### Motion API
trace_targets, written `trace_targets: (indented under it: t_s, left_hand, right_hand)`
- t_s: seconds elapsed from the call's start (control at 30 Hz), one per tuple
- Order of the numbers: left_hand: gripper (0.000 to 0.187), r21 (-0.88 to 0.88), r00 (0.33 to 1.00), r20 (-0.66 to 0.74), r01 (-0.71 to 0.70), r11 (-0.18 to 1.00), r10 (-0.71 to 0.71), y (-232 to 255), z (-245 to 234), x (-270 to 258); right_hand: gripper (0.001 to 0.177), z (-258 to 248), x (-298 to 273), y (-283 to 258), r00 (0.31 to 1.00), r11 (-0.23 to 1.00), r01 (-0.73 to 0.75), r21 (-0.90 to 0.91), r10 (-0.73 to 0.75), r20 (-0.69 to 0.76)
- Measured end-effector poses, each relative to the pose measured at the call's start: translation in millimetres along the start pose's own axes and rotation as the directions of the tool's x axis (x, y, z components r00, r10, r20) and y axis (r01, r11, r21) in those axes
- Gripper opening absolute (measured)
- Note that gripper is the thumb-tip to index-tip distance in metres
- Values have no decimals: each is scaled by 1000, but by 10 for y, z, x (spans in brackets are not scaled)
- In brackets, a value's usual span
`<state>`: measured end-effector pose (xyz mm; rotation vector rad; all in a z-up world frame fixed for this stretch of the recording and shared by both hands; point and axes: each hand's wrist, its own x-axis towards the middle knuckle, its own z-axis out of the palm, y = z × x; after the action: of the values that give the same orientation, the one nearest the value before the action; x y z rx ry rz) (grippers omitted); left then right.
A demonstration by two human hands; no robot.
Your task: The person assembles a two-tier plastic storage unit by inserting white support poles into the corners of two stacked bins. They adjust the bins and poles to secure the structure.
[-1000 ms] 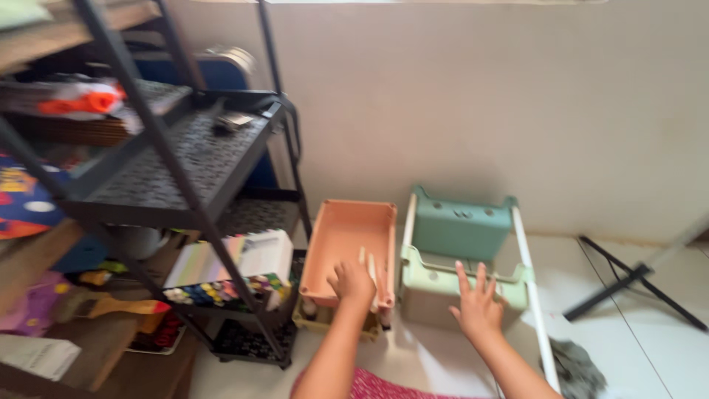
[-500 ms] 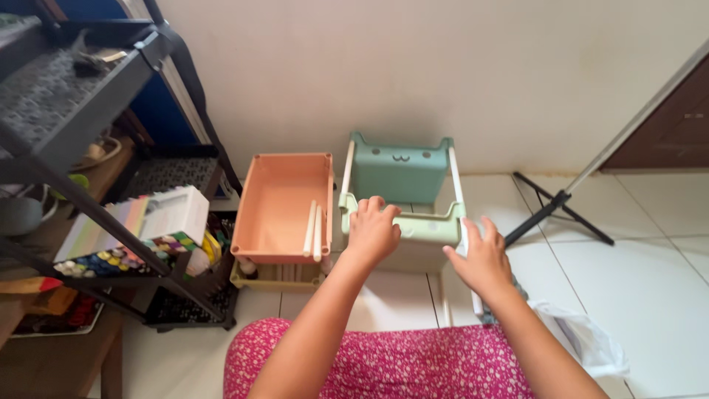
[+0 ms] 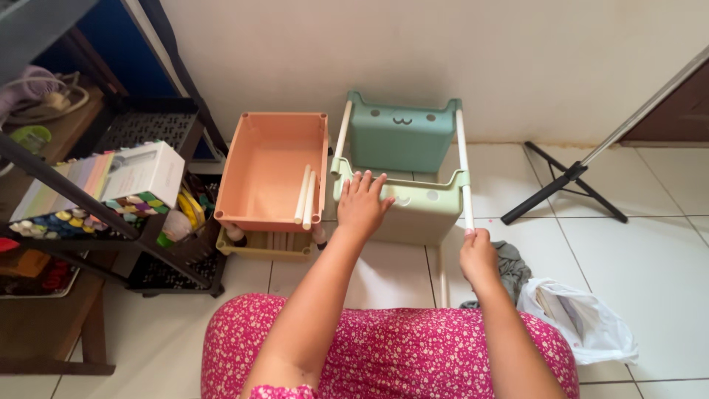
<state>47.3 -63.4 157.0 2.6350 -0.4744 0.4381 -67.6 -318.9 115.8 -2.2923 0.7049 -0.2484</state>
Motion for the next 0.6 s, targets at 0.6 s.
trace_targets:
  t_s: [0.6]
  left_hand:
    - [63,213,995,-98,56,976,-35,34,283,269]
  right_hand:
    - [23,-182,311,-333,928,708,-344,617,153,341]
